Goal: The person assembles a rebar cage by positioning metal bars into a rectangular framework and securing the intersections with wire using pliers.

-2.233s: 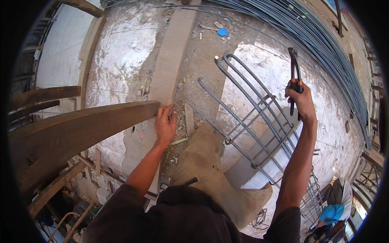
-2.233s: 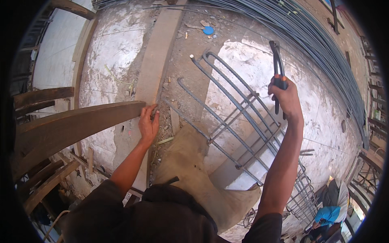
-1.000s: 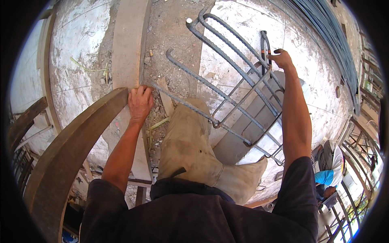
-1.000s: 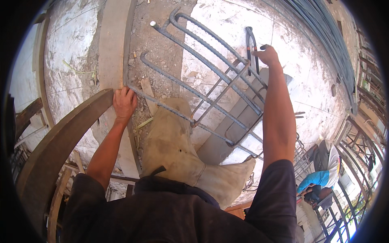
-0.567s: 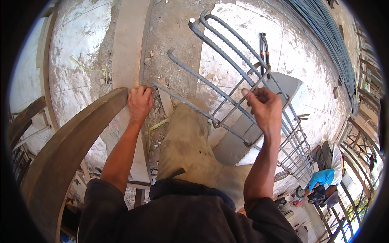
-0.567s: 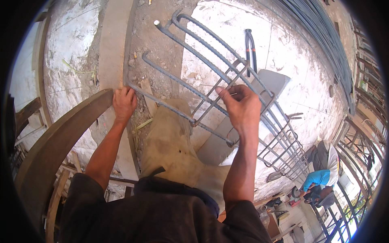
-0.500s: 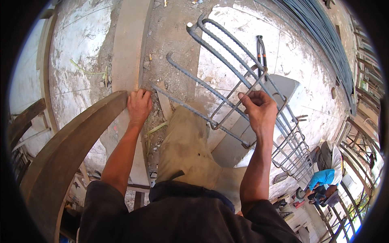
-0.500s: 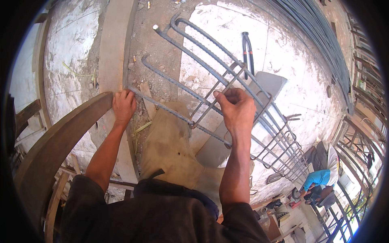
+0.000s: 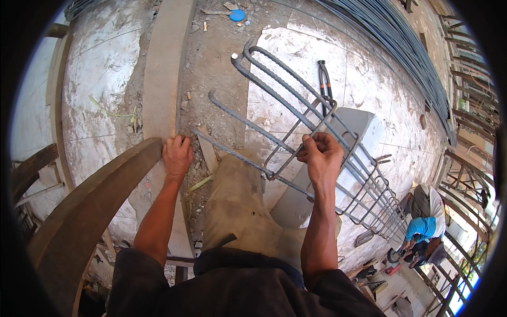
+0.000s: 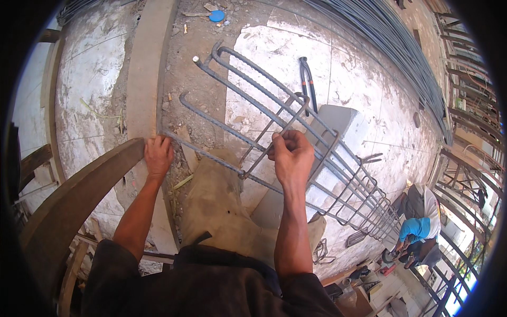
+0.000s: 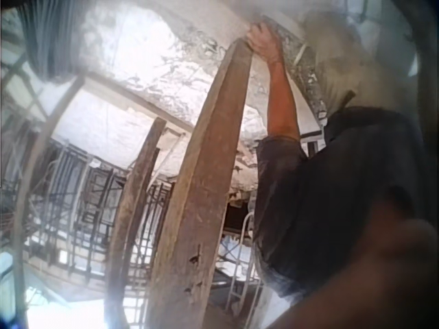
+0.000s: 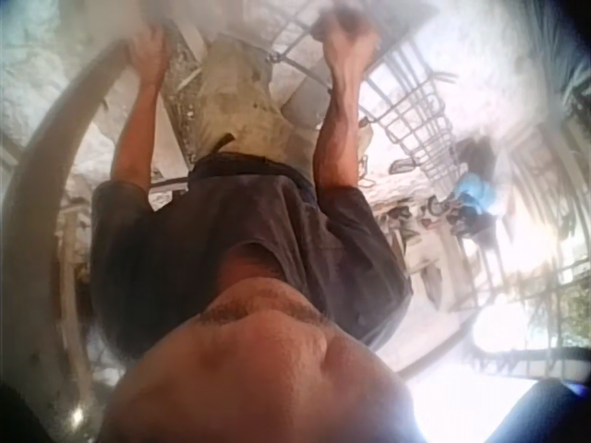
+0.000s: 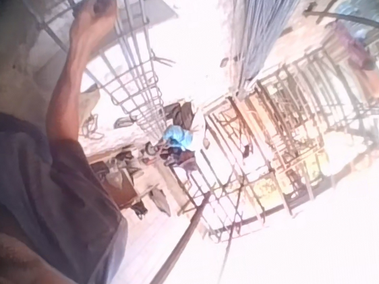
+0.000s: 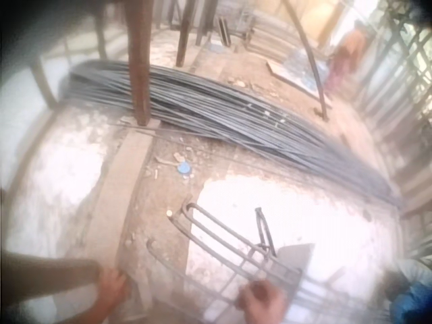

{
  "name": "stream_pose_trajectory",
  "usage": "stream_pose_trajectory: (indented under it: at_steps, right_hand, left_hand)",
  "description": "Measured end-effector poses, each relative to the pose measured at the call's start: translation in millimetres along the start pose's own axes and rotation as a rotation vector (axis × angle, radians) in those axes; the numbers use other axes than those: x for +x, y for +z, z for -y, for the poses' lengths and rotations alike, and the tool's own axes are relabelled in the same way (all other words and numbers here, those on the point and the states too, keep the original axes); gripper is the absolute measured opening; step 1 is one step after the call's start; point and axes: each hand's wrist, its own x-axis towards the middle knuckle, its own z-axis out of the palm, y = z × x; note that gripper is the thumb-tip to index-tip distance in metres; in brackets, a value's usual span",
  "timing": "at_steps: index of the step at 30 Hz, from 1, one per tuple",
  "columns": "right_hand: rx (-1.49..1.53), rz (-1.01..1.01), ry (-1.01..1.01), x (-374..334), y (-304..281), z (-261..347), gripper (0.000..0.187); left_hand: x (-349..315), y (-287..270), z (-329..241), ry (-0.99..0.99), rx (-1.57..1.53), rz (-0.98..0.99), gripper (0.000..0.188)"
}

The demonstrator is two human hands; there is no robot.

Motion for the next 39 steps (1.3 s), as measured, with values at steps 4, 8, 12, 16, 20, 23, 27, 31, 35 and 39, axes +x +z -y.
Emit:
stream_pose_trajectory:
  at_steps: [4, 8, 12, 16, 20, 23, 27, 31, 35, 39]
  right_hand:
    - [-0.012, 0.029, -0.006, 3.9, 7.4, 2.0, 0.026]
    - [-0.088, 0.058, -0.021, 5.9, 12.1, 6.4, 0.026]
    - [-0.101, 0.062, -0.049, 4.0, 19.6, 11.8, 0.026]
    - [-0.11, -0.008, -0.07, 3.3, 25.3, 9.2, 0.027]
    - [-0.051, -0.048, -0.024, 2.3, 27.2, 0.6, 0.028]
    - [-0.011, -0.079, -0.024, -0.6, 26.5, -6.1, 0.028]
    - [0.045, -0.083, -0.019, -2.6, 22.3, -7.1, 0.028]
    - [0.042, -0.121, 0.002, -3.1, 20.8, -9.2, 0.028]
    - [0.058, -0.114, 0.01, -1.2, 24.5, -9.7, 0.029]
    - [0.101, -0.08, 0.016, -2.7, 17.2, -11.7, 0.037]
  left_hand:
    - [-1.5, 3.7, 2.4, -0.003, -0.018, -0.026, 0.024]
    - [-1.2, 1.3, 1.1, -0.006, -0.009, 0.001, 0.023]
    - [-2.2, 2.4, 1.0, -0.003, -0.003, 0.005, 0.022]
    - [0.0, 2.8, 0.0, 0.002, 0.002, 0.0, 0.021]
    - [-0.7, 1.7, 0.4, -0.003, 0.04, 0.017, 0.02]
    - [0.9, 0.3, -1.3, 0.019, 0.04, -0.005, 0.02]
    - [0.9, -2.0, -3.2, 0.032, 0.033, -0.017, 0.021]
    - [2.9, -5.5, -4.4, 0.034, 0.023, -0.002, 0.022]
    - [0.9, -0.6, -3.1, 0.014, 0.033, 0.006, 0.021]
    - [2.7, -2.5, -2.3, 0.014, 0.035, 0.022, 0.02]
